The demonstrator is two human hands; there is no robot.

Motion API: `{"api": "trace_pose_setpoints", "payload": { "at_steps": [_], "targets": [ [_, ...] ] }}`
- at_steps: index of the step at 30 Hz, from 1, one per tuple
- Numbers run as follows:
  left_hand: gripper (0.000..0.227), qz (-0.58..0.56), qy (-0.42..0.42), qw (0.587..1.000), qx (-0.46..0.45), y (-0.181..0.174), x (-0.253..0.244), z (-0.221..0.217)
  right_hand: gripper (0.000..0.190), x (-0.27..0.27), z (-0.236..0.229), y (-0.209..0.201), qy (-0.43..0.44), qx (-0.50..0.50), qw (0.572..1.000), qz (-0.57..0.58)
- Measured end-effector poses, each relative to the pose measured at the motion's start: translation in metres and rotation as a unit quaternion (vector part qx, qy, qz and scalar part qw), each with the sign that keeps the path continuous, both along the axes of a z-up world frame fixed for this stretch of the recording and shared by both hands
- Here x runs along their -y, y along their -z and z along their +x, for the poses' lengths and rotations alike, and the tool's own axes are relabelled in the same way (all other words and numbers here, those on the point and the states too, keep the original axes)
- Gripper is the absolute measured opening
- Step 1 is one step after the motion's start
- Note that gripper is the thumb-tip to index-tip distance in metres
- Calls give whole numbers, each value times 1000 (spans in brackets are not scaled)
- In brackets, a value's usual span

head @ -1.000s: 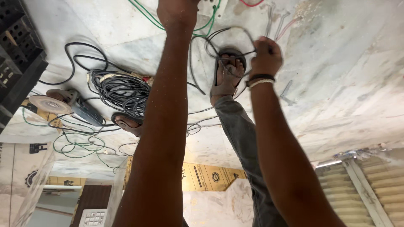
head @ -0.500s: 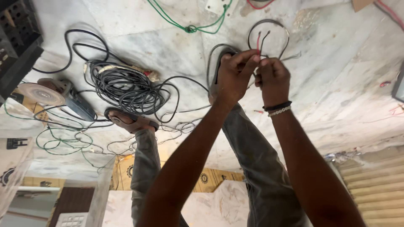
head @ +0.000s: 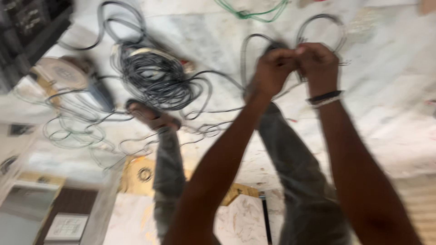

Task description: The person uses an angle grinder with a polishing pad to grind and smooth the edge of a large white acrylic countertop. The person holds the tool with both hands and moves it along the countertop edge.

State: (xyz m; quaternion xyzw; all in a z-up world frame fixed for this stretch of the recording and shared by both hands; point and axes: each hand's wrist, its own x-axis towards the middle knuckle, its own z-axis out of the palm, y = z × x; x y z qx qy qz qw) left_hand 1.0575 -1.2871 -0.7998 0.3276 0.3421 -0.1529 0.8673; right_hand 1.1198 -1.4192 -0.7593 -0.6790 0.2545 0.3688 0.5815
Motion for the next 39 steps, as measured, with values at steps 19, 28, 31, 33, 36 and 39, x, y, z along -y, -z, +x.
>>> {"api": "trace_pose_setpoints", "payload": {
  "at_steps": [19, 28, 31, 33, 36, 39],
  "targets": [
    [18, 15, -135, 976, -172, 35, 47, -1, 6, 9, 16, 46, -103, 246, 950, -160],
    [25, 64, -160, 957, -233, 49, 36, 65, 5, -19, 66, 65, -110, 258, 951, -130],
    [27, 61, -162, 957, -232, 62, 36, 73, 9, -18, 72, 75, -158, 250, 943, -151],
    [27, 51, -169, 953, -245, 68, 37, 73, 21, -14, 77, 81, -202, 246, 927, -199],
    [26, 27, -189, 944, -268, 76, 41, 76, 18, -12, 82, 87, -212, 256, 924, -190],
    [25, 2, -214, 938, -274, 81, 46, 75, 24, -15, 88, 86, -232, 224, 929, -181]
  ]
}}
